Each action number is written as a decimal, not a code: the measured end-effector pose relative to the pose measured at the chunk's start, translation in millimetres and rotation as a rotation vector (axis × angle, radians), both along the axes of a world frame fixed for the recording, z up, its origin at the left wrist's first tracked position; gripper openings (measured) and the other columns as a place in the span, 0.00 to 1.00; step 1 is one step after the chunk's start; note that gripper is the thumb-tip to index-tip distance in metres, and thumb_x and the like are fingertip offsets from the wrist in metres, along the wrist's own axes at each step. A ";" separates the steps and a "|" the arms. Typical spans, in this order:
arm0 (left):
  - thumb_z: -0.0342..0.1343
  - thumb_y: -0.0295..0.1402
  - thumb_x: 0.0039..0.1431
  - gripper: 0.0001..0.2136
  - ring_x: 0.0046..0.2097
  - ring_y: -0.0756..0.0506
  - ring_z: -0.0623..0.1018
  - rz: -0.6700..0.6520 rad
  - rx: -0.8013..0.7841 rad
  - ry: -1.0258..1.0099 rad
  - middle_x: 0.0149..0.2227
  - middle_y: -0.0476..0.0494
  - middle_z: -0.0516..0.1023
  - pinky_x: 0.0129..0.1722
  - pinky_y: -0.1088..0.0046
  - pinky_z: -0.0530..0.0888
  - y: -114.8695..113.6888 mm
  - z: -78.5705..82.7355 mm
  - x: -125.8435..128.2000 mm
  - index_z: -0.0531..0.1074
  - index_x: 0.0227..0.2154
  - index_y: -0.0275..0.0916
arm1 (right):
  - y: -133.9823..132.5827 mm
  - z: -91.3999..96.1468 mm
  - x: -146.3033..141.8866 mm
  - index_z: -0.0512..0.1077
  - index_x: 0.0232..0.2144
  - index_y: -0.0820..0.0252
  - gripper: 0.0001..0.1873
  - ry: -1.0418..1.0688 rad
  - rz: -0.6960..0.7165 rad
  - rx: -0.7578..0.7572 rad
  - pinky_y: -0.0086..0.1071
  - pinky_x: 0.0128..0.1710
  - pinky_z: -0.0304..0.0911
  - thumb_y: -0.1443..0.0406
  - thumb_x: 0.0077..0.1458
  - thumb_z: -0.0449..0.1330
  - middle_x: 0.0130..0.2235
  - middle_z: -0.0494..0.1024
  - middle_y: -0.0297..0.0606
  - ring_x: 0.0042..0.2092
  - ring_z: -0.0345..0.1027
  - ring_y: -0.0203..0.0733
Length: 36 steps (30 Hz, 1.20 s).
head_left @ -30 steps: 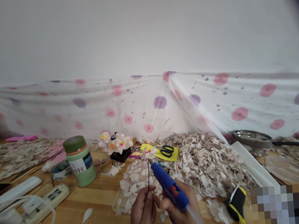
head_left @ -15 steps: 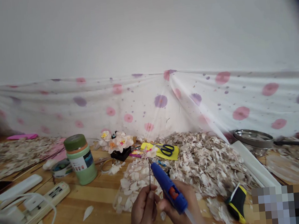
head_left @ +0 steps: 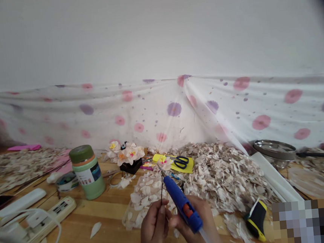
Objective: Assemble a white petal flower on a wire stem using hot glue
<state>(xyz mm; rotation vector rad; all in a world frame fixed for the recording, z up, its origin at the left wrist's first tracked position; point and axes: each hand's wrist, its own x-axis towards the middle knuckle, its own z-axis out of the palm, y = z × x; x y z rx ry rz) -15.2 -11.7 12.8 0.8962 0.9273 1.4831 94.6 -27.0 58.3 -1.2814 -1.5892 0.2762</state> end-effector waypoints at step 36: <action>0.59 0.40 0.53 0.10 0.18 0.57 0.60 0.253 0.213 -0.011 0.20 0.53 0.75 0.17 0.84 0.55 15.9 33.5 -103.6 0.68 0.33 0.40 | -5.1 -44.0 -28.9 0.67 0.42 0.61 0.18 -0.464 0.272 -0.222 0.37 0.47 0.62 0.70 0.45 0.57 0.44 0.73 0.45 0.46 0.66 0.49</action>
